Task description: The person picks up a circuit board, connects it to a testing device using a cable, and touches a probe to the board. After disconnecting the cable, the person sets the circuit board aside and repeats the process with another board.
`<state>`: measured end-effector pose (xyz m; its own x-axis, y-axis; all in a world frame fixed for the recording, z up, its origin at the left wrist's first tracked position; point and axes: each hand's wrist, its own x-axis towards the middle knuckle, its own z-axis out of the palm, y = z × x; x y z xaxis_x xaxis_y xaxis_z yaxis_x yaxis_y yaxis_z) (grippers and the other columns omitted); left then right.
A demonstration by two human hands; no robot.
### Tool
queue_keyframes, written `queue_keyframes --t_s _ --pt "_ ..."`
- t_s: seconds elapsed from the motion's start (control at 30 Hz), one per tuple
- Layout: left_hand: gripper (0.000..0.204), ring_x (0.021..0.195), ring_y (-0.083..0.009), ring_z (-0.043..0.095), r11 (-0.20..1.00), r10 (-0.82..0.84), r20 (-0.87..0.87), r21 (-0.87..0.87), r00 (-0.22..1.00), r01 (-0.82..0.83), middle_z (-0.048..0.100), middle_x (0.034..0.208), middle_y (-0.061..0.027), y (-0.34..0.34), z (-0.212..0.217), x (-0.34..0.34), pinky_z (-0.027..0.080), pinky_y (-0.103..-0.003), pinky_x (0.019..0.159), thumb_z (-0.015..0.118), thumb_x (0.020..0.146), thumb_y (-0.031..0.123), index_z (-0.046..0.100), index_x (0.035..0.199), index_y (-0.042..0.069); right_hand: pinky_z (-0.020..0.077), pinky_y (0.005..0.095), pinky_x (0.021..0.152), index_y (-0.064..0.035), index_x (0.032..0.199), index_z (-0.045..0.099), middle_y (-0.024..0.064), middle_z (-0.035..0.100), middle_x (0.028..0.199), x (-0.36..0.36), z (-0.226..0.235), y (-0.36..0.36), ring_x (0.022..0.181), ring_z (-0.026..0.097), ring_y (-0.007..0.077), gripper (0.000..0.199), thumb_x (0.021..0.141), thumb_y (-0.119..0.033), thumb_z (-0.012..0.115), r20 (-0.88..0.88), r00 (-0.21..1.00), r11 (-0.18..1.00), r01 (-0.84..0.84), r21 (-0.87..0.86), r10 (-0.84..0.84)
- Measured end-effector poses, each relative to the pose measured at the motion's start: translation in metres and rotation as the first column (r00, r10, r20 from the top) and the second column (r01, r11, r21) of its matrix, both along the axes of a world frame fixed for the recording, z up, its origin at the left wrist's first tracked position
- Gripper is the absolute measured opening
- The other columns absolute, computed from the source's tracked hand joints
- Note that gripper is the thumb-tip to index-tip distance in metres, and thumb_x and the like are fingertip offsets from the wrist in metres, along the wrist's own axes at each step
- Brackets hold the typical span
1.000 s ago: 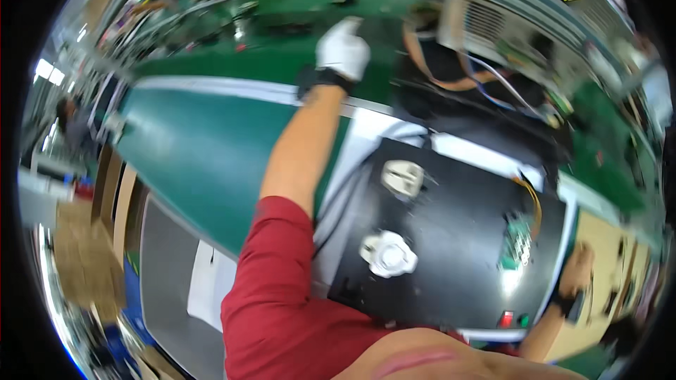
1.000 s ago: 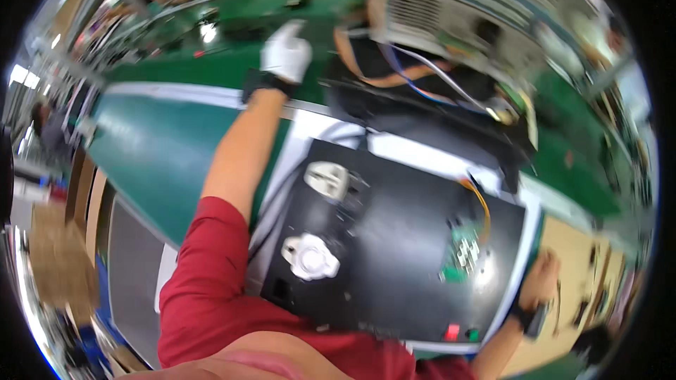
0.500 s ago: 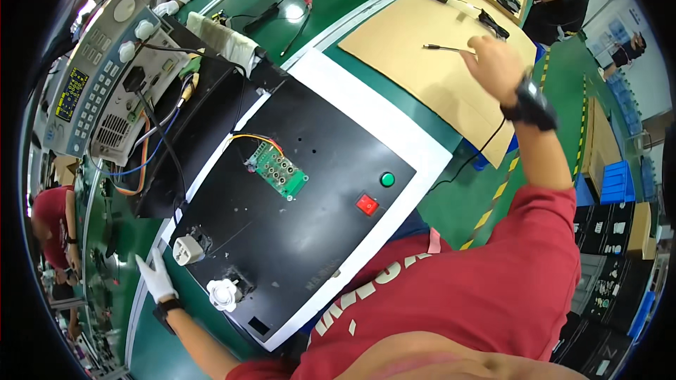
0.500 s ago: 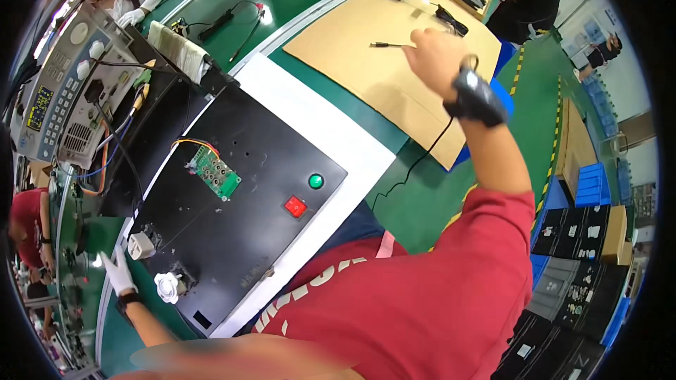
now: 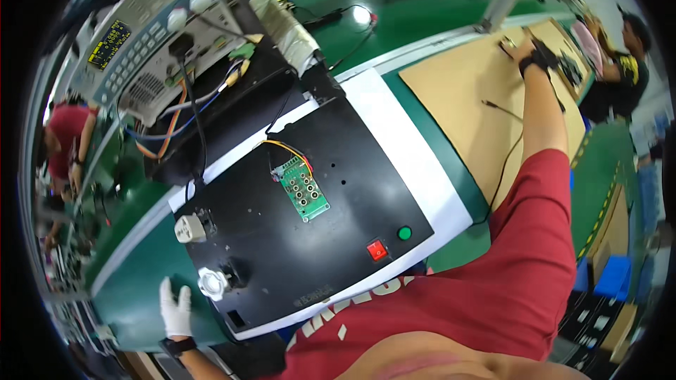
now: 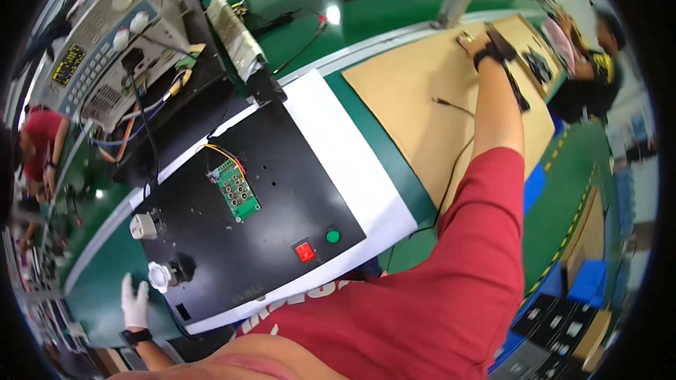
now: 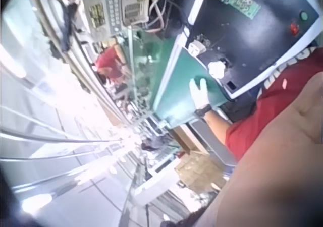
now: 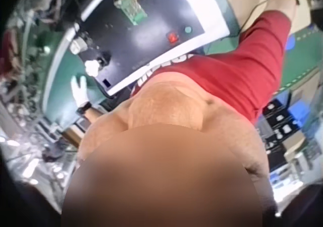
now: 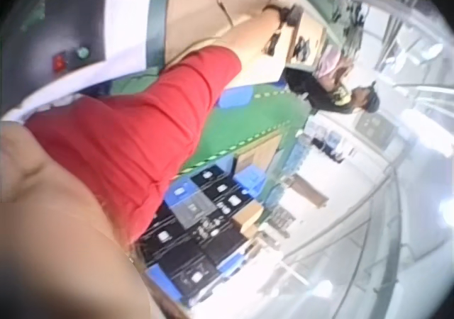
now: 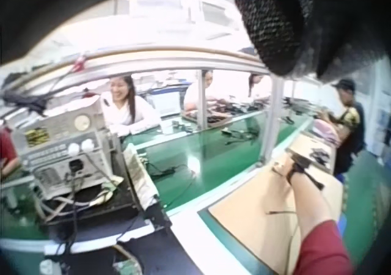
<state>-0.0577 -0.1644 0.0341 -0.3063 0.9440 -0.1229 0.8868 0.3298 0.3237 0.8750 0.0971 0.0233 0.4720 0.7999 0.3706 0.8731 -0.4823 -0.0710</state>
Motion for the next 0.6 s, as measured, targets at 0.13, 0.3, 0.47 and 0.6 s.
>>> queue_keyframes --t_s 0.13,0.3,0.47,0.6 --pt "0.061 0.122 -0.029 0.045 0.949 0.225 0.123 0.197 0.967 -0.246 0.045 0.133 -0.0253 0.002 0.021 -0.02 0.033 -0.035 0.103 0.062 0.087 0.021 0.035 0.139 0.001 0.0466 0.0421 0.088 -0.0036 0.108 0.06 0.0207 0.061 0.111 0.029 -0.032 0.014 0.104 0.058 0.0342 0.063 0.066 -0.048 0.072 -0.08 0.995 0.994 0.054 -0.092 -0.061" --pt "0.053 0.118 -0.0219 0.048 0.861 -0.097 0.259 0.505 0.961 -0.049 0.05 0.129 -0.0199 0.063 0.074 0.038 0.038 -0.029 0.097 0.059 0.09 0.013 0.038 0.137 0.0 0.0482 0.0284 0.078 0.0024 0.114 0.057 0.0112 0.065 0.094 -0.053 0.022 0.017 0.089 0.061 0.0156 0.055 0.071 -0.027 0.075 -0.434 0.889 0.973 -0.208 -0.095 0.148" --pt "0.048 0.107 -0.0191 0.055 0.839 -0.263 0.151 0.524 0.953 0.149 0.056 0.122 -0.0148 0.091 0.115 0.174 0.042 -0.029 0.093 0.06 0.089 0.015 0.045 0.132 0.0 0.0448 0.0231 0.079 0.0059 0.118 0.053 0.0046 0.062 0.099 -0.213 0.1 -0.066 0.087 0.055 0.0087 0.045 0.077 -0.006 0.07 -0.614 0.311 0.647 -0.613 0.453 0.725" --pt "0.041 0.092 -0.028 0.061 0.564 -0.705 -0.141 0.482 0.695 0.67 0.062 0.102 -0.0149 0.078 0.118 0.246 0.048 -0.036 0.081 0.065 0.081 0.015 0.055 0.117 -0.002 0.0439 0.0275 0.086 0.004 0.122 0.05 0.0108 0.06 0.111 -0.321 0.138 -0.134 0.099 0.057 0.0167 0.054 0.072 0.0 0.069 -0.475 0.232 0.417 -0.845 0.334 0.849"
